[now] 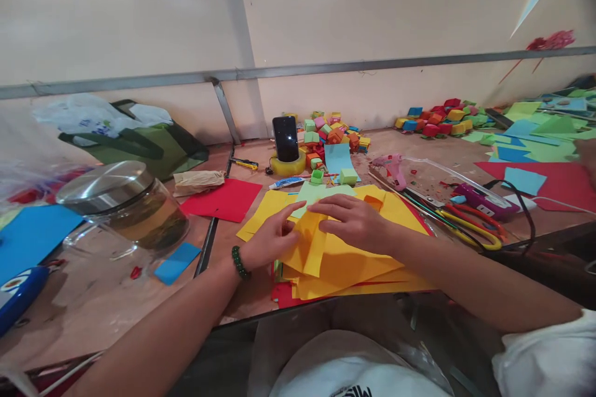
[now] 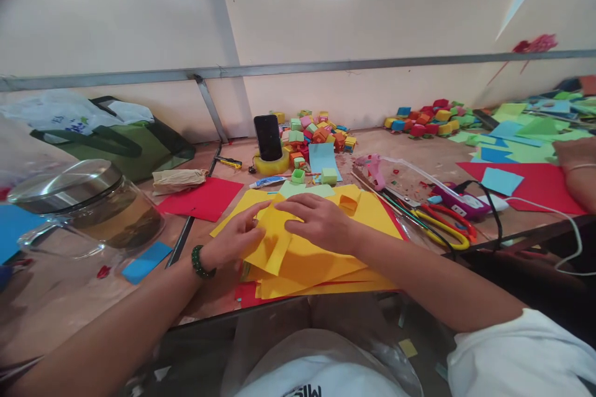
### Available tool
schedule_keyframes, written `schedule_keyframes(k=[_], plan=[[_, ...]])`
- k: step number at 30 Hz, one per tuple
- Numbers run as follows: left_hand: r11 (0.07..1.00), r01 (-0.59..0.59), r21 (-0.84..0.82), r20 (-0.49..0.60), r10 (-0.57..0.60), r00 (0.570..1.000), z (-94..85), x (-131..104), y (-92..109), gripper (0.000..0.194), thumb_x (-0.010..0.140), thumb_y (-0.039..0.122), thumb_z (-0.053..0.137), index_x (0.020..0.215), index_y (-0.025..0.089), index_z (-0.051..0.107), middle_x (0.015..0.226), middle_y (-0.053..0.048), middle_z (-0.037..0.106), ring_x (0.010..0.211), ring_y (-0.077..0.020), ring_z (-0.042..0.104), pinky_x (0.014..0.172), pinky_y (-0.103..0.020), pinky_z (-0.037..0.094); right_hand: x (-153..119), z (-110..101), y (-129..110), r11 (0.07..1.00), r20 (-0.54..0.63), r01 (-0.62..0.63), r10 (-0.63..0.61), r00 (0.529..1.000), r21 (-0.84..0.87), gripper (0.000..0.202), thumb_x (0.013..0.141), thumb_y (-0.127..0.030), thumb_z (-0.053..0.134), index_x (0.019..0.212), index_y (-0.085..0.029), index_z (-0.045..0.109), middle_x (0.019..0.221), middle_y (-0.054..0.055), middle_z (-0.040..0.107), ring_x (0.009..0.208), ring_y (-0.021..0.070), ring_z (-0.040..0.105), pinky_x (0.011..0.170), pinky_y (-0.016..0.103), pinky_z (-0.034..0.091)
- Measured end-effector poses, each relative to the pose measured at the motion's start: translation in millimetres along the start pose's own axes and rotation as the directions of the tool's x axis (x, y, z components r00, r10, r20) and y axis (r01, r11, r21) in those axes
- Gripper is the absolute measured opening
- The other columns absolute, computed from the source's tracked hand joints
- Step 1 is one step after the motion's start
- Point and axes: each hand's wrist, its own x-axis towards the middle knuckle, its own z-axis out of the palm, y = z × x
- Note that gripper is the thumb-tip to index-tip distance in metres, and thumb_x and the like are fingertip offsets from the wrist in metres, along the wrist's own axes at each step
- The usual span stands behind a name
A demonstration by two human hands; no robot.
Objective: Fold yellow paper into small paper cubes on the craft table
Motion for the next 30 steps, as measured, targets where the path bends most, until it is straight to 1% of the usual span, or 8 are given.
schedule_keyframes(k=[3,7,15,19,21,24,27,30], plan=[[0.996,0.088,-0.01,-0.066,-0.089,0.994,-4.4,0,1,0.076,0.071,0.019,0.049,0.145,0.013,0.032,0.052,0.011,0.033,0.042,-0.005,0.027,0.041,-0.016,0.021,-10,-6,1,0.997,0.018,-0.054,0.056,0.998,-0.06,0.026,0.09,-0.007,0.041,0.082,-0.02,0.061,0.113,0.008,0.069,0.104,0.0193,0.058,0.086,0.037,0.052],[0.996,0.058,0.06,-0.156,-0.048,0.987,-3.7,-2,-1,0.078,0.07,0.015,0.046,0.146,0.013,0.032,0.051,0.01,0.029,0.042,-0.0058,0.023,0.041,-0.017,0.017,-26,-9,-1,0.99,0.104,-0.11,0.119,0.987,-0.087,0.029,0.087,-0.003,0.037,0.081,-0.018,0.062,0.099,0.008,0.073,0.09,0.0184,0.063,0.078,0.034,0.055],[0.943,0.104,0.317,-0.067,-0.087,0.994,15.1,-6,-6,0.05,0.078,0.026,0.047,0.123,0.012,0.063,0.059,0.001,0.055,0.047,-0.0097,0.038,0.044,-0.021,0.031,-41,-6,-20,0.984,0.299,-0.148,0.114,0.948,0.094,0.038,0.082,0.001,0.042,0.11,-0.014,0.063,0.112,0.014,0.069,0.102,0.021,0.062,0.086,0.038,0.053],[0.785,-0.111,0.61,-0.018,0.153,0.988,5.1,-12,10,0.038,0.079,0.026,0.047,0.106,0.018,0.073,0.093,-0.009,0.066,0.084,-0.0216,0.059,0.076,-0.034,0.049,-45,-8,-21,0.9,0.41,-0.351,0.227,0.884,0.258,0.042,0.068,0.004,0.053,0.103,-0.014,0.067,0.109,0.012,0.07,0.104,0.0205,0.063,0.088,0.033,0.053],[0.637,-0.242,0.731,0.05,0.304,0.951,-1.1,-14,12,0.047,0.07,0.014,0.051,0.113,0.023,0.069,0.12,-0.011,0.06,0.112,-0.029,0.052,0.1,-0.048,0.037,-45,-12,-20,0.846,0.461,-0.447,0.285,0.84,0.291,0.045,0.065,0.004,0.056,0.105,-0.015,0.068,0.113,0.011,0.069,0.107,0.0203,0.063,0.091,0.032,0.052],[0.538,-0.422,0.73,0.278,0.329,0.902,-6.0,-12,8,0.065,0.063,0.004,0.05,0.124,0.026,0.061,0.127,-0.008,0.059,0.12,-0.0275,0.049,0.108,-0.051,0.025,-40,-19,-20,0.79,0.499,-0.529,0.338,0.798,0.31,0.039,0.069,0.0,0.059,0.102,-0.017,0.071,0.112,0.009,0.07,0.104,0.0198,0.065,0.092,0.031,0.051],[0.596,-0.439,0.673,0.351,0.266,0.898,-6.6,-7,1,0.057,0.068,0.01,0.054,0.124,0.022,0.06,0.114,-0.008,0.066,0.106,-0.0247,0.058,0.099,-0.043,0.035,-36,-23,-20,0.748,0.508,-0.573,0.369,0.778,0.335,0.027,0.08,-0.008,0.055,0.098,-0.017,0.073,0.11,0.009,0.071,0.101,0.0185,0.067,0.09,0.029,0.051],[0.723,-0.377,0.579,0.292,0.248,0.924,-5.9,0,-6,0.032,0.075,0.016,0.052,0.102,0.021,0.07,0.1,-0.006,0.07,0.092,-0.0203,0.063,0.086,-0.034,0.042,-36,-22,-20,0.704,0.509,-0.607,0.393,0.766,0.368,0.026,0.088,-0.016,0.049,0.094,-0.018,0.074,0.11,0.009,0.071,0.099,0.0178,0.067,0.087,0.028,0.051]])
